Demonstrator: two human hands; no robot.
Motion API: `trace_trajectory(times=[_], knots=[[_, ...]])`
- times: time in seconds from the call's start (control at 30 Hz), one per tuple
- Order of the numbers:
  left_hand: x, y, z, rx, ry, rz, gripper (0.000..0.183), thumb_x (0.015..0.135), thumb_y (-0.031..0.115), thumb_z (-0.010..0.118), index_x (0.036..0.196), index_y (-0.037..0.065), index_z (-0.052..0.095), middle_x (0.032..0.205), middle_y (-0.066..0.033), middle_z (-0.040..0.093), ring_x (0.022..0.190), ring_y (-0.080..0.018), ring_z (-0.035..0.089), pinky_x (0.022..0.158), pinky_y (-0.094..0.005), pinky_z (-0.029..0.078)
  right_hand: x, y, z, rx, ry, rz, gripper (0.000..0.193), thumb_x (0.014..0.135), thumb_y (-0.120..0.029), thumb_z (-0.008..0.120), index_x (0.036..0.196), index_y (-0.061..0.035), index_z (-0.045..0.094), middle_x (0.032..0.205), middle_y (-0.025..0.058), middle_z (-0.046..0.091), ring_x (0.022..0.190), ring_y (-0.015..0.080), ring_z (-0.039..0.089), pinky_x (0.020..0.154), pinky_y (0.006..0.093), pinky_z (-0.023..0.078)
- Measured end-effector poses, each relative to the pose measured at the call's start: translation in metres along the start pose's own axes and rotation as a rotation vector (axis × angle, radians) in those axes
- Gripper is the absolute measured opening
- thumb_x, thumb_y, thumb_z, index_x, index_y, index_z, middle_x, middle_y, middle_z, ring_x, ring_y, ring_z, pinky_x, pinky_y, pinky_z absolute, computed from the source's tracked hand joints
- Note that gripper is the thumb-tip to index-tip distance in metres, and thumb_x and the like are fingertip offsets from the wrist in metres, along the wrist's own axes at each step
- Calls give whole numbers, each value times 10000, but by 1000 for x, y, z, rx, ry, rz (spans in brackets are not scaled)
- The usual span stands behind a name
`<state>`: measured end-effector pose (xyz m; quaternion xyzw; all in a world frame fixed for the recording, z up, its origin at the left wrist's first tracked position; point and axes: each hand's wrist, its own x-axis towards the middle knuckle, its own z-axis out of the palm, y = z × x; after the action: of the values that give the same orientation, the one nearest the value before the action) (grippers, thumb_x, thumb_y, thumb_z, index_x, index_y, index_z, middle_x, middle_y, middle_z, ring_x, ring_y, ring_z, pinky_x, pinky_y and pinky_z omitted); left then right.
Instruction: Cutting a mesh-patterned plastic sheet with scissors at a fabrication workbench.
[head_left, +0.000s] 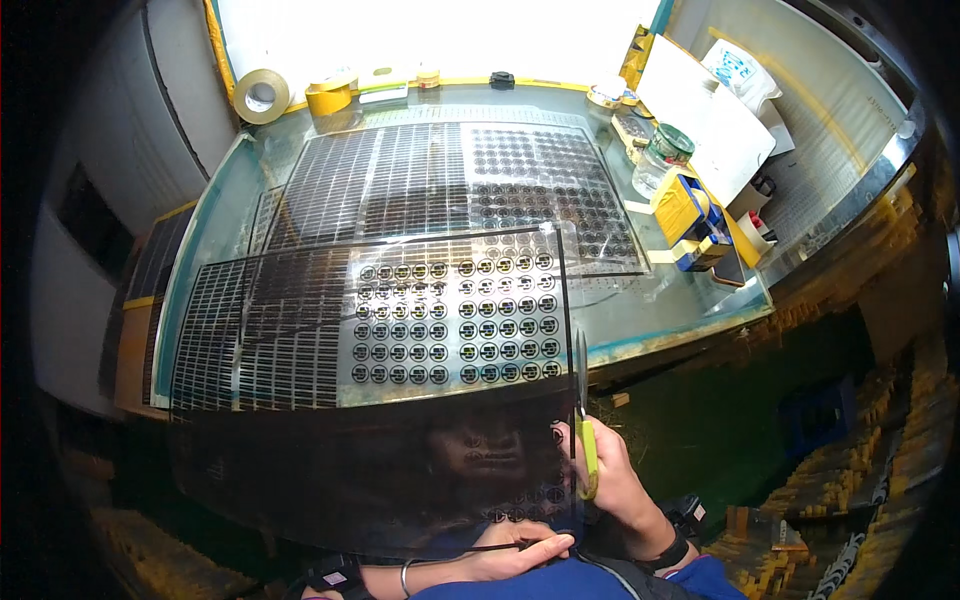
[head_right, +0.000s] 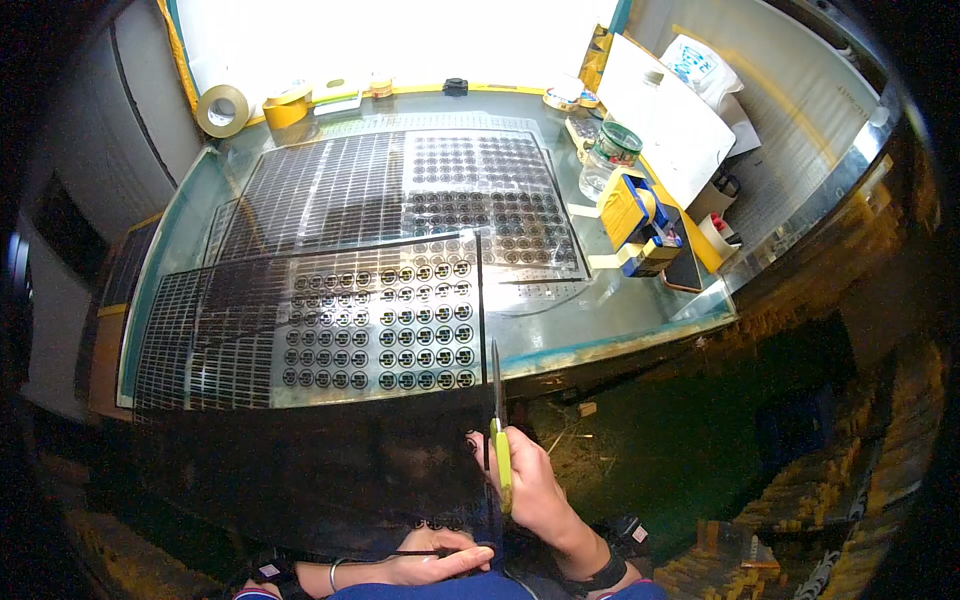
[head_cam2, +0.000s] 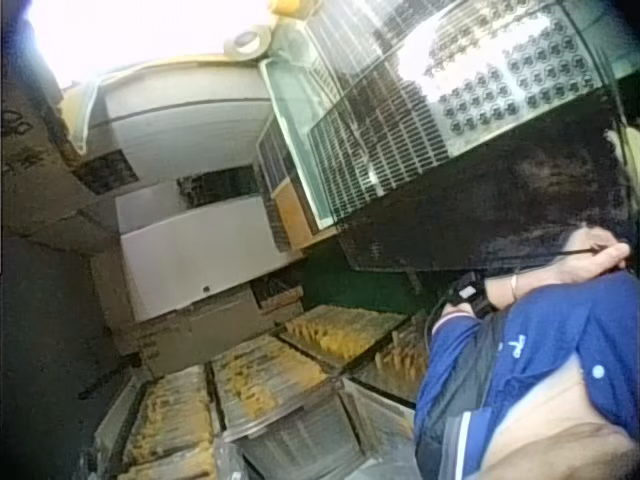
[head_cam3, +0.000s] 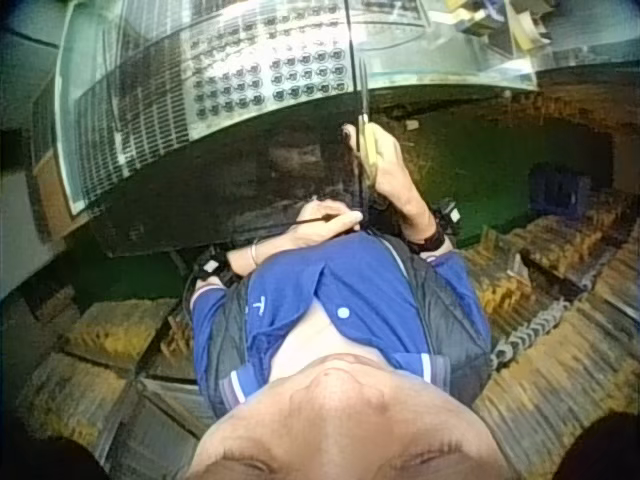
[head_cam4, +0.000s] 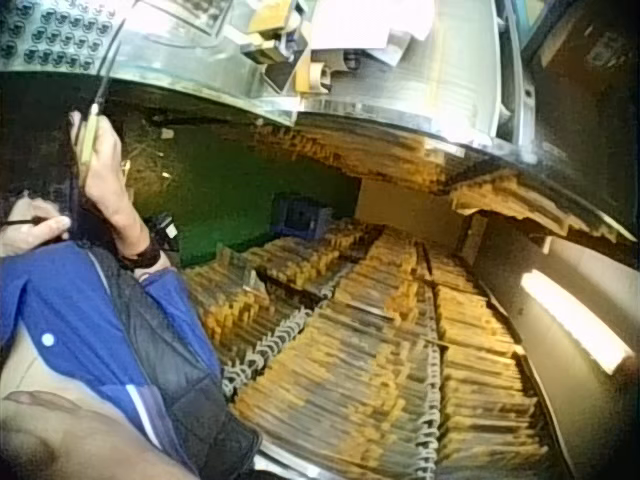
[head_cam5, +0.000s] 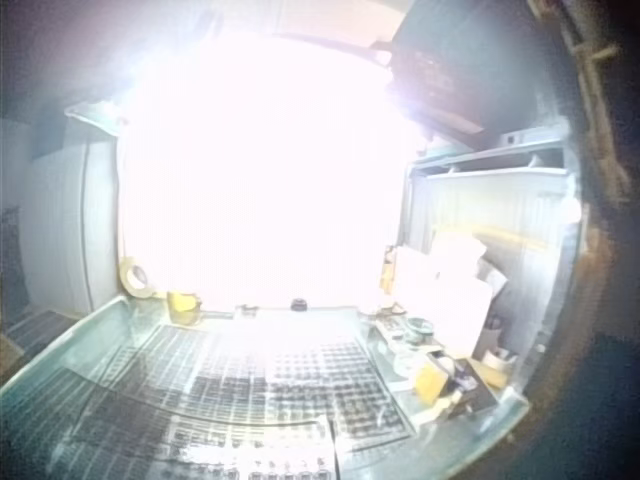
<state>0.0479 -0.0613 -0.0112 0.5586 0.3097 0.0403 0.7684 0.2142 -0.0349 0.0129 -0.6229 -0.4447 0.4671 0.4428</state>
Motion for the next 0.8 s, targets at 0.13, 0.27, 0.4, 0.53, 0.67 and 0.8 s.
trace_trajectory(times=[0.13,0.27,0.4,0.53,0.67,0.8], knots=[[0,6,2,-2,-33,-42,348,847,368,512,811,50,649,766,-33,613,750,-83,550,686,-217,422,-2,-5,-5,60,-13,84,205,855,-190,521,774,-2,518,602,-11,467,547,58,416,482,232,361],[2,8,1,26,-33,-70,344,846,361,518,826,44,651,794,-39,621,772,-84,555,703,-213,424,0,-6,-5,115,0,116,210,855,-205,530,769,-13,520,593,-17,463,539,54,417,469,234,353],[4,0,4,23,-75,-114,292,850,302,532,849,35,649,819,-38,626,793,-80,552,721,-213,425,5,-23,-4,150,70,178,235,853,-227,545,734,-30,500,574,-28,437,530,47,411,459,225,342],[6,-1,6,-10,-78,-115,268,852,272,536,875,28,645,822,-40,628,812,-82,551,734,-214,424,13,-15,-10,82,99,41,256,847,-238,556,688,-55,475,558,-27,435,473,48,425,419,216,337],[6,4,3,42,-118,-112,289,853,295,529,899,34,644,835,-43,631,831,-88,554,749,-213,423,15,-11,-14,118,102,56,257,847,-242,555,676,-67,477,544,-27,441,453,49,432,404,215,337],[5,4,3,64,-122,-103,320,850,333,522,890,41,647,834,-43,630,819,-93,555,751,-224,425,15,-18,-16,123,111,113,255,849,-244,551,672,-74,482,533,-39,443,457,42,432,410,211,340]])
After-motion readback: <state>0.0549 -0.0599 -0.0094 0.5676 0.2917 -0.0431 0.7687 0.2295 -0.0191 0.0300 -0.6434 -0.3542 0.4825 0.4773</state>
